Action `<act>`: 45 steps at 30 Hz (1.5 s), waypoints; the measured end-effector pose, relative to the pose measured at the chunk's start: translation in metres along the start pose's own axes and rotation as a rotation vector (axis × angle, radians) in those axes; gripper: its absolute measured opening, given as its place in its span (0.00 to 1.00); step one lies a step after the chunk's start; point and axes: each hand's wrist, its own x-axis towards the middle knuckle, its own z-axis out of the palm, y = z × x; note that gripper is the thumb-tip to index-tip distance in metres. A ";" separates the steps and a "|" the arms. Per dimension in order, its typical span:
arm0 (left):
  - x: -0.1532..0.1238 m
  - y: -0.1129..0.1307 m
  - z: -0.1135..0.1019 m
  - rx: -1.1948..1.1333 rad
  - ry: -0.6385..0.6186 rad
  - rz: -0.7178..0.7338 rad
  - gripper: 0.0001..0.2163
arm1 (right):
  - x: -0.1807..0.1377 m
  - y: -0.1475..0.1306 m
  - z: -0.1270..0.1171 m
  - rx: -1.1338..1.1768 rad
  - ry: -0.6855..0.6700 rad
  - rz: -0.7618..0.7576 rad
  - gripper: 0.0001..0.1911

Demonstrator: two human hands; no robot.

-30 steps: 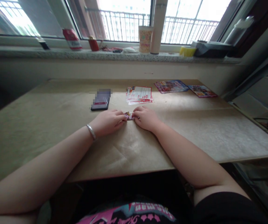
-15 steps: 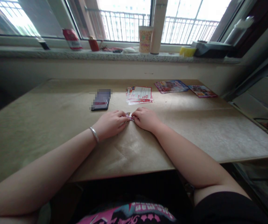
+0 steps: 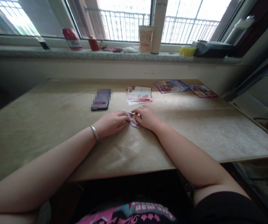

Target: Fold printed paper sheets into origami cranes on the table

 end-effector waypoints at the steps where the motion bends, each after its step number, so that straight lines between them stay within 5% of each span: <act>1: 0.000 0.000 0.000 -0.025 0.009 -0.008 0.10 | 0.000 0.001 0.000 0.006 0.007 0.011 0.15; 30: -0.001 0.006 -0.004 0.140 0.028 -0.259 0.15 | 0.000 -0.008 -0.003 -0.030 -0.066 -0.185 0.15; 37: -0.001 0.005 -0.004 0.075 -0.006 -0.244 0.14 | 0.000 -0.002 -0.001 -0.064 -0.053 -0.080 0.20; 45: -0.002 -0.002 0.001 0.022 0.006 -0.212 0.12 | 0.000 -0.007 -0.003 -0.142 -0.079 -0.173 0.14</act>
